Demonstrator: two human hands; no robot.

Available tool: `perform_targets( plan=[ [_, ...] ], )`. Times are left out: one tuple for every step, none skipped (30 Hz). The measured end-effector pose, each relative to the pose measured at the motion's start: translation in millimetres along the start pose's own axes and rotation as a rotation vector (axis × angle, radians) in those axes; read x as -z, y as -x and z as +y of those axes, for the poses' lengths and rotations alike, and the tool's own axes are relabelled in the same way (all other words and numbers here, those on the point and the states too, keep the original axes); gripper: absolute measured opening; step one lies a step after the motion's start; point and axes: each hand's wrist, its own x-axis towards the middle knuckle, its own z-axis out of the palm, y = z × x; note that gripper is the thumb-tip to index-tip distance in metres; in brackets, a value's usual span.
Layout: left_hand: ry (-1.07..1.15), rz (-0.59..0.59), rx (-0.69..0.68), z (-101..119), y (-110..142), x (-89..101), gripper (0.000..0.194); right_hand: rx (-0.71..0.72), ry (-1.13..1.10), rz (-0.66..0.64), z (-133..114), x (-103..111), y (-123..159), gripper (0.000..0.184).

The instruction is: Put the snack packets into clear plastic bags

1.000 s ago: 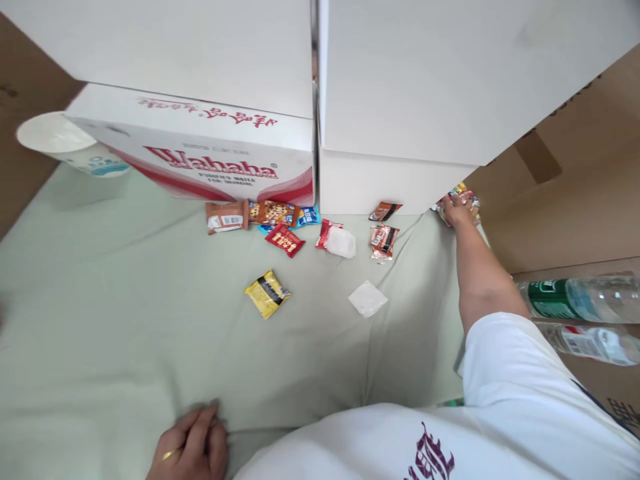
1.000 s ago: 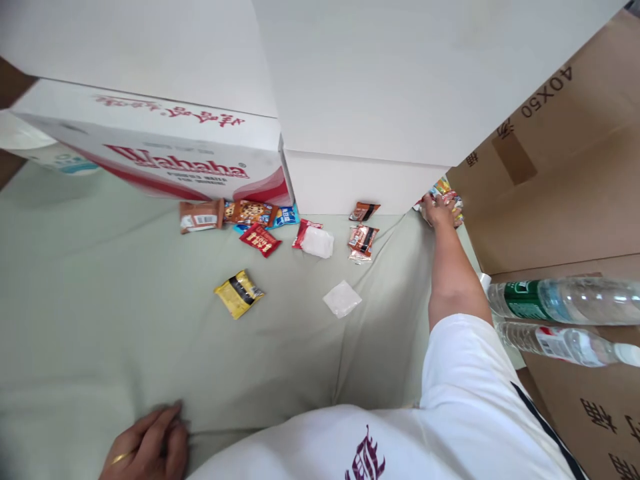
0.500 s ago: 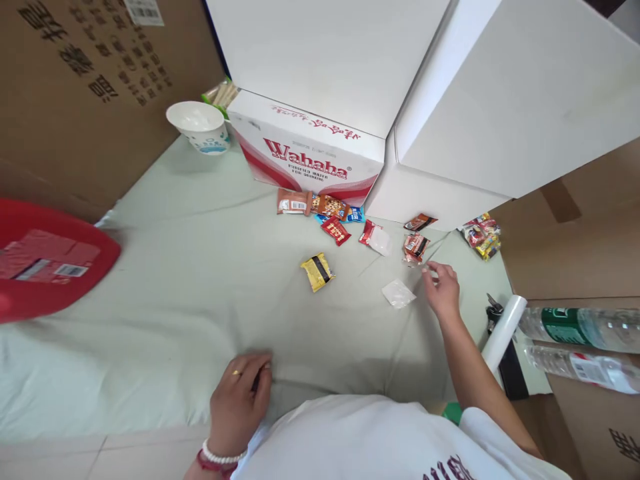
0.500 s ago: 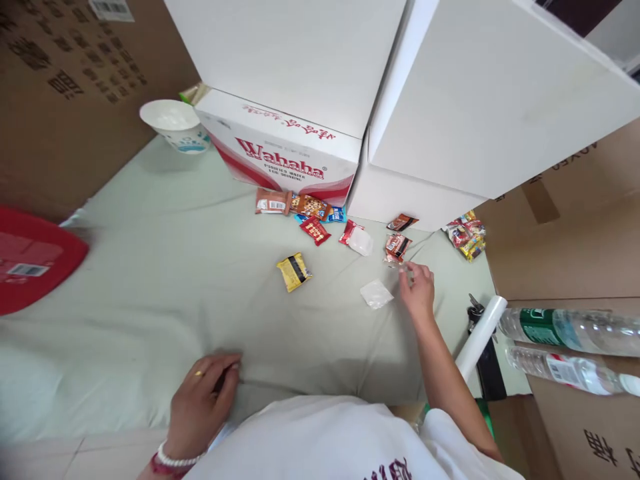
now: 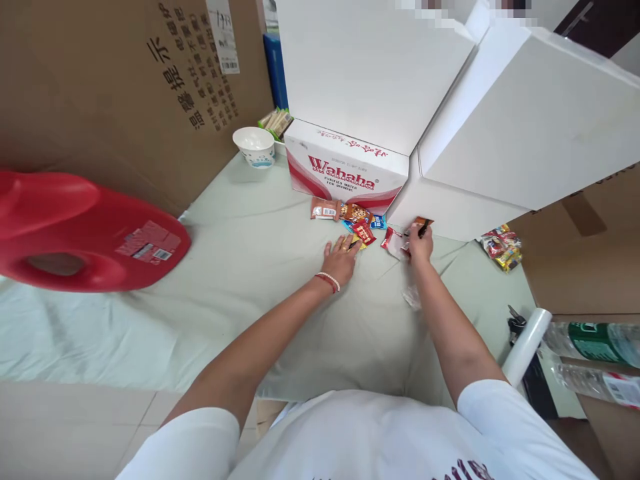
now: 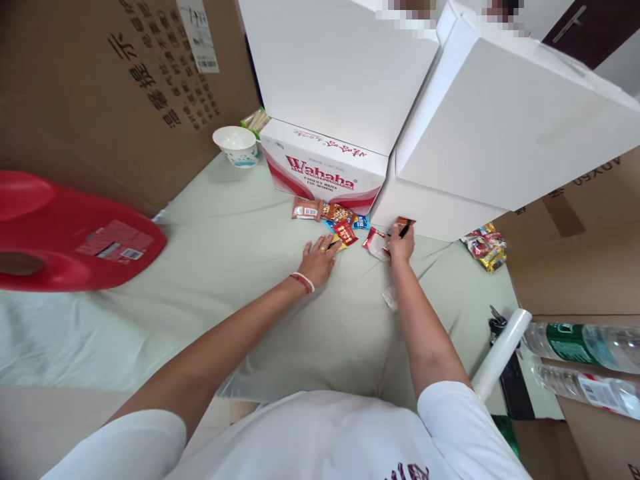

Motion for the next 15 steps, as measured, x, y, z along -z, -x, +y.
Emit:
perform_targets(
  plan=[
    [0.013,-0.002,-0.024,-2,-4,1.1,0.059,0.019,-0.015,-0.019,-9,-11,6,0.054],
    [0.029,0.013,-0.054,-5,-6,2.3,0.058,0.050,-0.020,-0.036,-17,-19,11,0.052],
    [0.049,0.052,-0.075,-9,-5,3.5,0.058,0.090,-0.026,-0.040,-24,-23,16,0.051],
    [0.074,0.112,-0.083,-13,-3,5.1,0.057,0.136,-0.024,-0.026,-29,-24,20,0.051],
    [0.103,0.192,-0.073,-19,0,6.9,0.056,0.186,-0.015,0.014,-33,-21,24,0.052],
    [0.134,0.285,-0.043,-26,2,9.0,0.052,0.241,-0.002,0.066,-35,-15,29,0.052],
    [0.163,0.383,0.004,-34,4,11.5,0.046,0.301,0.015,0.099,-36,-6,35,0.051],
    [0.189,0.476,0.057,-43,4,14.3,0.040,0.375,0.032,0.088,-36,2,42,0.049],
    [0.216,0.557,0.113,-53,3,17.5,0.035,0.473,0.051,0.017,-35,11,51,0.047],
    [0.240,0.623,0.168,-64,1,21.3,0.031,0.583,0.076,-0.098,-34,17,61,0.043],
    [0.260,0.673,0.218,-75,-4,25.8,0.031,0.686,0.105,-0.227,-32,22,73,0.039],
    [0.276,0.708,0.257,-86,-10,31.3,0.034,0.766,0.129,-0.335,-31,24,85,0.034],
    [0.287,0.732,0.285,-97,-19,37.8,0.040,0.811,0.138,-0.397,-30,24,97,0.027],
    [0.292,0.745,0.304,-108,-28,45.1,0.048,0.812,0.120,-0.404,-29,23,109,0.021],
    [0.293,0.755,0.320,-119,-39,52.9,0.053,0.776,0.068,-0.373,-28,22,120,0.018]
  ],
)
